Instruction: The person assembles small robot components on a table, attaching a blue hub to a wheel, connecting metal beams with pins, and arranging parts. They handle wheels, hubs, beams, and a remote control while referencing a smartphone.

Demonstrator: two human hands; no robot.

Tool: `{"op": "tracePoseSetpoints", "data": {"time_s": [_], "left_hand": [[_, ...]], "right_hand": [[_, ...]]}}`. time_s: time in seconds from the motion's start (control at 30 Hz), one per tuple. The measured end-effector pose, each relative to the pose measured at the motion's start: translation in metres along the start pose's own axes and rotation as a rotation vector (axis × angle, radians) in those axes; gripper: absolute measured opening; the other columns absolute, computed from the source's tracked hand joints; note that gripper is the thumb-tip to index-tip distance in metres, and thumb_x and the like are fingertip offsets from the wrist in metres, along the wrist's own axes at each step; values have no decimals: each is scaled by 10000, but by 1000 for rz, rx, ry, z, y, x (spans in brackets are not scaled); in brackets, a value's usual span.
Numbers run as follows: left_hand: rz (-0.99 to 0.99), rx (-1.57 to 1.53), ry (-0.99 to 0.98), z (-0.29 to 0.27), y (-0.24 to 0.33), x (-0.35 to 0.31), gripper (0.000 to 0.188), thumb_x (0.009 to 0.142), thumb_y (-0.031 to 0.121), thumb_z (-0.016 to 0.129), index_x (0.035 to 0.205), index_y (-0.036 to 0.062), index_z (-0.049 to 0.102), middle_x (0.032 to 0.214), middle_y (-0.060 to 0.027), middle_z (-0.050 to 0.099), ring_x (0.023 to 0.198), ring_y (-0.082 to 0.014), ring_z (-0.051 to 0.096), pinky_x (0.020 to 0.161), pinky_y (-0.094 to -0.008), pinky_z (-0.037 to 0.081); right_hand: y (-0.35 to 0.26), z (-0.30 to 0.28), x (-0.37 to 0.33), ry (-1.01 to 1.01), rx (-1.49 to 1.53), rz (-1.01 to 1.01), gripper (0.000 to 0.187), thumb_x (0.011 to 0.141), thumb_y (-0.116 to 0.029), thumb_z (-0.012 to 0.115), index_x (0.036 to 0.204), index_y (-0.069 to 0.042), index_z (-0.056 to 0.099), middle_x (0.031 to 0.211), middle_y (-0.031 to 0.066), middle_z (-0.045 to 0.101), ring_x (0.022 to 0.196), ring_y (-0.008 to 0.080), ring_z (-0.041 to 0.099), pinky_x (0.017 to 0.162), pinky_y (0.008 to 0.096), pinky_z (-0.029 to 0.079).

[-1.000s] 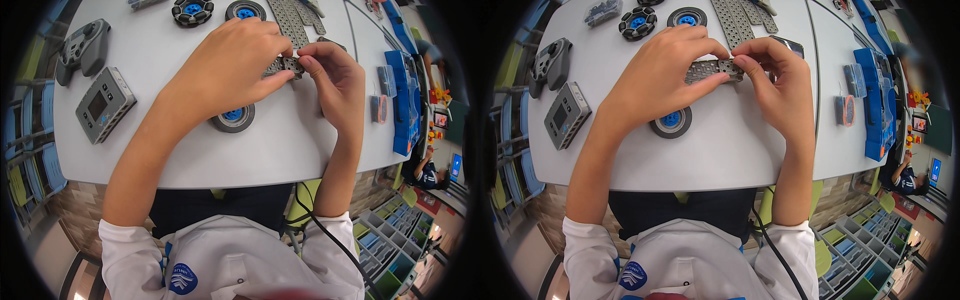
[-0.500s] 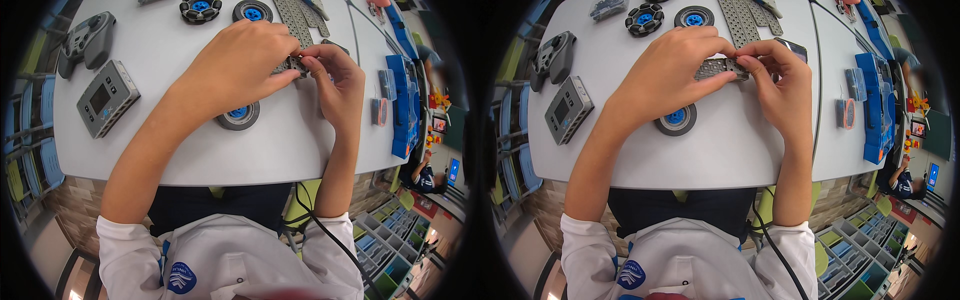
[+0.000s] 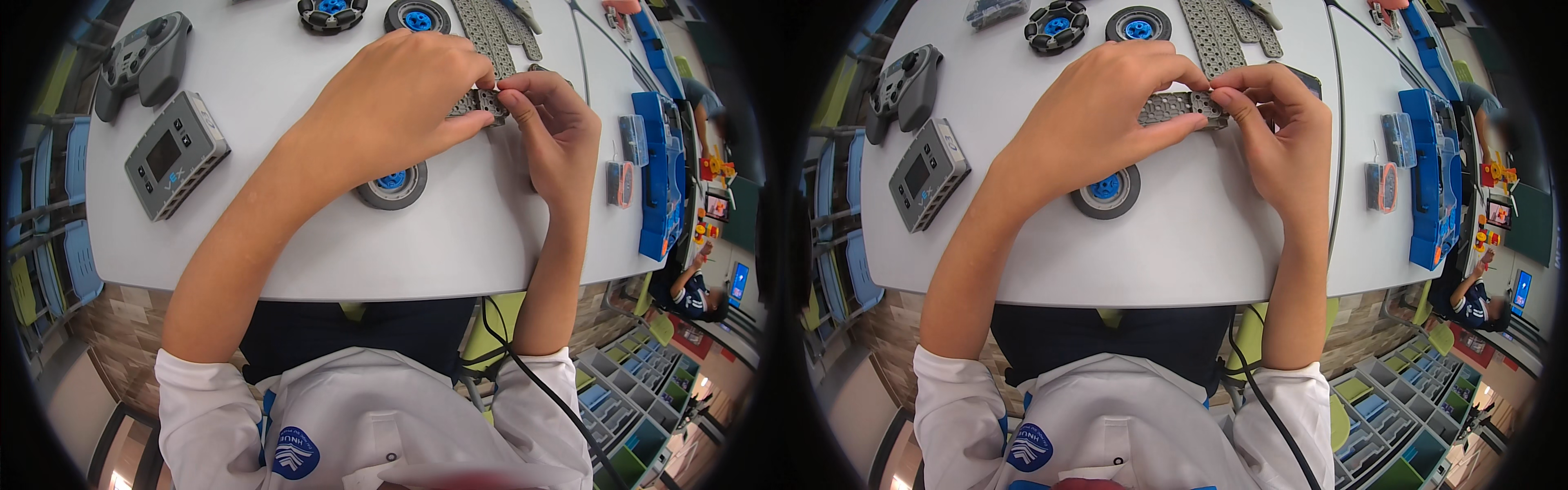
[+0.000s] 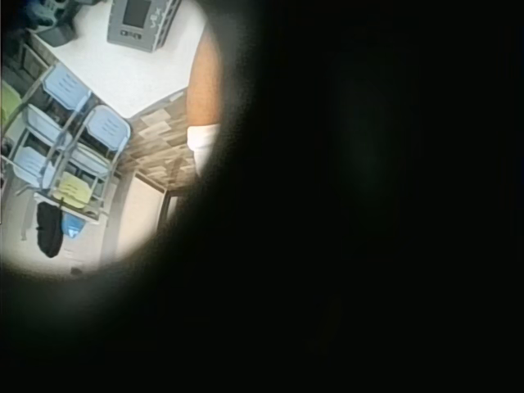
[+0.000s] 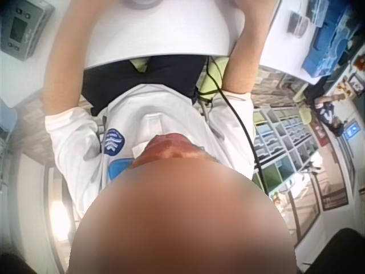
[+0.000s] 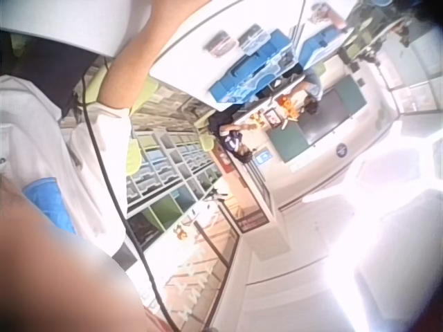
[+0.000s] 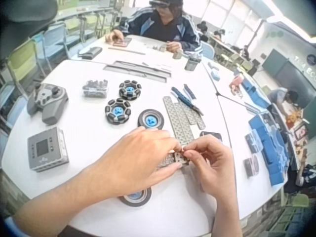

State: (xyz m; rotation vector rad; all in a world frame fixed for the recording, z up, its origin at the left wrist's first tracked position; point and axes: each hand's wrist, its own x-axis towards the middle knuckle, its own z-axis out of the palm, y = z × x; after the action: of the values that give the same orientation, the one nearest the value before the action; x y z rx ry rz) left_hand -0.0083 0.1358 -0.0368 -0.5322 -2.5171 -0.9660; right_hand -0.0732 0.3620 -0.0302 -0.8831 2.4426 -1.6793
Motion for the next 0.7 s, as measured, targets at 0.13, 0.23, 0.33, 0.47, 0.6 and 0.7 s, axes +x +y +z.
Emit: {"op": "tracePoseSetpoints", "data": {"time_s": [0.13,0.23,0.33,0.47,0.6,0.7], "left_hand": [[-17,-1,15,1,0,-1,284,959,234,856,1140,22,804,1027,-141,784,987,-345,762,886,-443,603],[-27,10,6,1,1,-1,283,960,240,857,1138,26,807,1031,-142,787,979,-340,765,883,-440,606],[-41,17,-11,1,2,0,284,964,247,858,1140,30,808,1032,-141,789,965,-336,768,872,-441,608],[-54,33,-11,1,3,0,289,969,256,860,1145,34,809,1023,-141,792,950,-335,774,862,-445,610],[-58,32,-10,1,3,0,295,967,258,865,1153,36,810,1025,-145,799,965,-335,787,865,-441,615],[-79,32,-26,2,3,1,295,964,255,867,1154,36,811,1035,-147,806,974,-338,793,866,-440,619]], "right_hand": [[-3,-2,0,-5,-21,0,115,1042,-27,809,1152,6,818,1096,50,835,971,114,760,898,266,592],[-5,-3,0,23,-4,-4,124,1043,-19,807,1163,11,819,1108,53,837,1006,122,772,930,277,600],[-6,-3,-1,50,6,-38,135,1036,-6,811,1170,11,820,1104,53,840,1006,119,773,929,279,602],[-5,-4,-2,18,-136,-112,159,1013,22,813,1171,2,812,1077,59,838,944,120,764,866,284,594],[-6,-5,1,-13,-346,-275,159,985,59,799,1132,0,788,1008,85,813,873,163,762,801,305,585],[-7,-1,2,17,-360,-293,139,975,75,790,1092,1,771,962,94,793,853,198,770,778,315,588]]}}
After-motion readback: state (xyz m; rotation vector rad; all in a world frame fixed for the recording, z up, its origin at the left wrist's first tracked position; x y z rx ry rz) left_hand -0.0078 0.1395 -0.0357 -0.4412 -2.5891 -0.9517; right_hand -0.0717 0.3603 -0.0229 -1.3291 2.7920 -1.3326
